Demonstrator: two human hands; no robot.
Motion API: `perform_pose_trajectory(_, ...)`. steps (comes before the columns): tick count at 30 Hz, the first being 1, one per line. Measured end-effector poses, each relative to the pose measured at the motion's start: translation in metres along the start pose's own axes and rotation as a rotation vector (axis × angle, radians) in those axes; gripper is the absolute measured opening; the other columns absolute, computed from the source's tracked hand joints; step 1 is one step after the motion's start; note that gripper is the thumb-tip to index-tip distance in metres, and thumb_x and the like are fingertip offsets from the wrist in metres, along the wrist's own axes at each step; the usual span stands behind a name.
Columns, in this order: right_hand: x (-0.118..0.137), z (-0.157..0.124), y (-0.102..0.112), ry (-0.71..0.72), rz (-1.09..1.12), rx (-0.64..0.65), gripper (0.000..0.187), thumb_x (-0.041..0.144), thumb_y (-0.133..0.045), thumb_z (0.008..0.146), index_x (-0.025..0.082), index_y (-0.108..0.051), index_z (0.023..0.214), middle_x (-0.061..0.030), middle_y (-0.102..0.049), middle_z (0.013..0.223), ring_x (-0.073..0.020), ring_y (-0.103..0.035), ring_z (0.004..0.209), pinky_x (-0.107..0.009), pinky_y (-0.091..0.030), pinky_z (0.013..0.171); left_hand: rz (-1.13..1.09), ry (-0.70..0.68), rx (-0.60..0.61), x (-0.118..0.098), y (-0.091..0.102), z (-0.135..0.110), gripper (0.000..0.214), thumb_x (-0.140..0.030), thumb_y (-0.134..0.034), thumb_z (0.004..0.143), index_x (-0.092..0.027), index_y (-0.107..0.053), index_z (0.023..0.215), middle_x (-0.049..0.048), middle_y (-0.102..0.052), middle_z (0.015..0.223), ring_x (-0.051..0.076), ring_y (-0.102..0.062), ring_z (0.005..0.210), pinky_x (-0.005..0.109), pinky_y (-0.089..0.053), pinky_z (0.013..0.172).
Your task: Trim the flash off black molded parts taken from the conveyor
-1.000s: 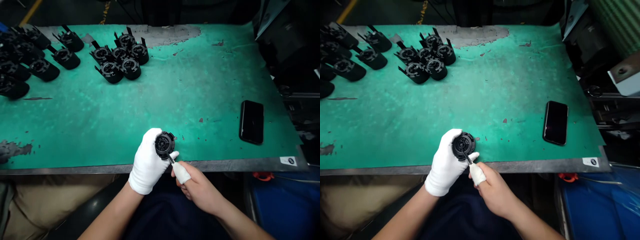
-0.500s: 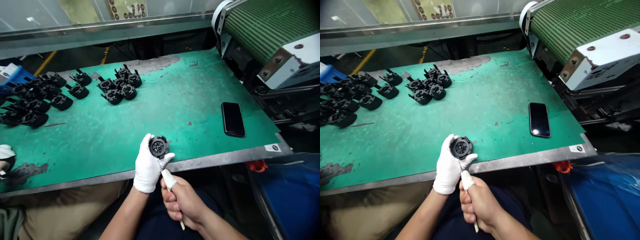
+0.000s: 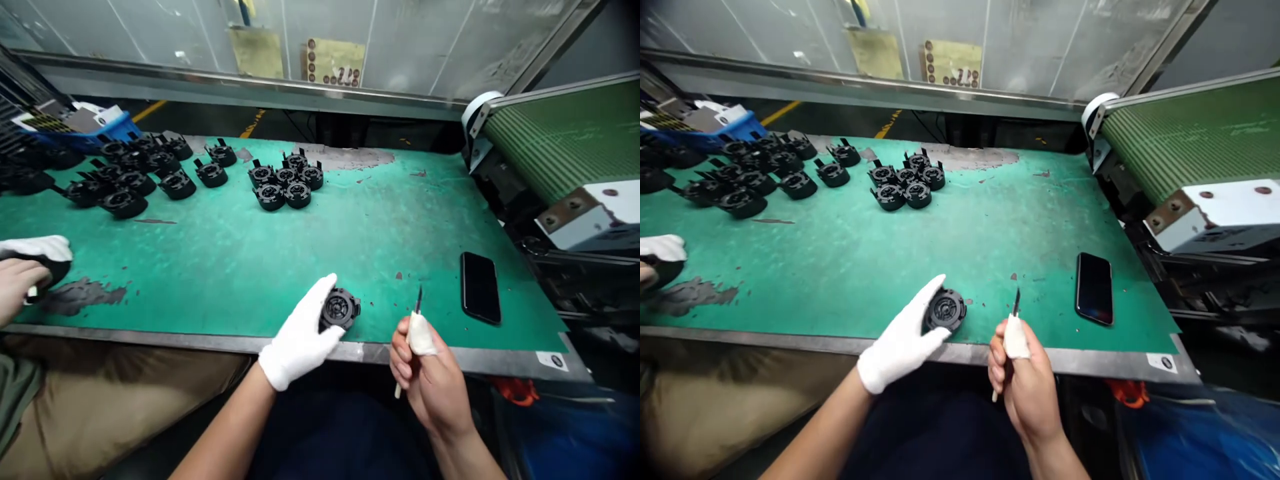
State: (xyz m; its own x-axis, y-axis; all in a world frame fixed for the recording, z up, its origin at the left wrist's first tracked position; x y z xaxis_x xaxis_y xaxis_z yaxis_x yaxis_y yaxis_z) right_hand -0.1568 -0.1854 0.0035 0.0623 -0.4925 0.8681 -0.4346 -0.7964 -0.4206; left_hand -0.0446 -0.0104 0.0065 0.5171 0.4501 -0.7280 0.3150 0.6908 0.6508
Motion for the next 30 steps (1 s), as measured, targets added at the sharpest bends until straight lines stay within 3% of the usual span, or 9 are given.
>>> perform_pose_trajectory(3, 0.009, 0.024, 0.019, 0.079, -0.570, 0.071, 0.035, 0.046, -0.053, 0.098, 0.029, -0.058, 0.128, 0.0004, -0.060, 0.083, -0.0121, -0.052, 0.062, -0.023, -0.043, 0.053, -0.058, 0.012, 0.062, 0.005, 0.022, -0.003, 0.077, -0.022, -0.054, 0.093, -0.029, -0.013, 0.157, 0.0057, -0.016, 0.167, 0.024, -0.018, 0.154, 0.049, -0.020, 0.126)
perform_pose_trajectory(5, 0.019, 0.039, 0.020, 0.194, -0.971, 0.180, 0.041, 0.043, -0.048, 0.100, 0.029, -0.057, 0.137, -0.0052, -0.067, 0.102, -0.0188, -0.062, 0.086, -0.031, -0.051, 0.072, -0.052, 0.050, -0.009, 0.005, 0.025, -0.001, 0.086, -0.034, -0.065, 0.090, -0.028, -0.012, 0.157, 0.0080, -0.013, 0.167, 0.027, -0.017, 0.154, 0.051, -0.022, 0.125)
perform_pose_trajectory(7, 0.031, 0.055, 0.014, 0.307, -1.265, 0.298, 0.040, 0.041, -0.044, 0.101, 0.028, -0.062, 0.135, -0.0076, -0.068, 0.115, -0.0233, -0.062, 0.104, -0.037, -0.050, 0.088, -0.007, 0.091, -0.136, 0.001, 0.017, 0.002, 0.100, -0.050, -0.076, 0.079, -0.024, -0.017, 0.156, 0.0138, -0.020, 0.165, 0.033, -0.023, 0.152, 0.055, -0.027, 0.123)
perform_pose_trajectory(10, 0.044, 0.076, 0.002, 0.381, -1.510, 0.486, 0.039, 0.040, -0.040, 0.103, 0.030, -0.066, 0.130, -0.0059, -0.072, 0.111, -0.0211, -0.065, 0.099, -0.034, -0.049, 0.086, 0.050, 0.138, -0.330, -0.008, -0.007, 0.007, 0.103, -0.062, -0.081, 0.067, -0.019, -0.032, 0.148, 0.0199, -0.037, 0.154, 0.038, -0.037, 0.144, 0.058, -0.036, 0.117)
perform_pose_trajectory(14, 0.057, 0.099, -0.011, 0.415, -1.704, 0.695, 0.037, 0.040, -0.040, 0.103, 0.032, -0.065, 0.130, -0.0038, -0.073, 0.107, -0.0194, -0.066, 0.096, -0.031, -0.047, 0.081, 0.037, 0.197, -0.420, -0.008, -0.028, 0.011, 0.086, -0.058, -0.080, 0.072, -0.021, -0.042, 0.140, 0.0158, -0.057, 0.137, 0.035, -0.056, 0.129, 0.054, -0.047, 0.110)
perform_pose_trajectory(19, 0.064, 0.117, -0.021, 0.423, -1.841, 0.897, 0.035, 0.033, -0.043, 0.101, 0.033, -0.063, 0.130, -0.0031, -0.071, 0.097, -0.0188, -0.065, 0.091, -0.028, -0.043, 0.073, 0.049, 0.179, -0.400, -0.004, -0.025, 0.014, 0.078, -0.052, -0.080, 0.074, -0.020, -0.047, 0.136, 0.0133, -0.060, 0.132, 0.031, -0.059, 0.125, 0.049, -0.047, 0.110)
perform_pose_trajectory(25, 0.069, 0.154, -0.034, 0.497, -1.981, 0.712, 0.038, 0.036, -0.044, 0.100, 0.036, -0.061, 0.134, -0.0033, -0.072, 0.102, -0.0200, -0.066, 0.087, -0.028, -0.036, 0.062, 0.059, 0.163, -0.389, -0.005, -0.024, 0.016, 0.075, -0.049, -0.082, 0.073, -0.020, -0.048, 0.134, 0.0128, -0.059, 0.135, 0.031, -0.057, 0.127, 0.049, -0.045, 0.112)
perform_pose_trajectory(30, 0.070, 0.147, -0.028, 0.479, -1.793, 0.801, 0.037, 0.037, -0.041, 0.103, 0.032, -0.063, 0.132, -0.0042, -0.072, 0.109, -0.0185, -0.065, 0.097, -0.027, -0.043, 0.075, 0.069, 0.157, -0.383, -0.004, -0.023, 0.016, 0.076, -0.050, -0.082, 0.073, -0.020, -0.048, 0.135, 0.0134, -0.060, 0.132, 0.031, -0.058, 0.125, 0.050, -0.047, 0.110)
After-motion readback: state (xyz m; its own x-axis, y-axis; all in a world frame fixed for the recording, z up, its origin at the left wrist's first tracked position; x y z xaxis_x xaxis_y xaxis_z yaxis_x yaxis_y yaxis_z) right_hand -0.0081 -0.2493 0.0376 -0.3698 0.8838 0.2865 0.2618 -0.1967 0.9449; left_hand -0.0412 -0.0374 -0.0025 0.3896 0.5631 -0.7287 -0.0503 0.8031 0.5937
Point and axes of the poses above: each hand's wrist, its own z-axis towards the middle knuckle, its own y-axis out of the back of the hand, x = y × z, the point moved 5 cm from there along z, towards the middle knuckle
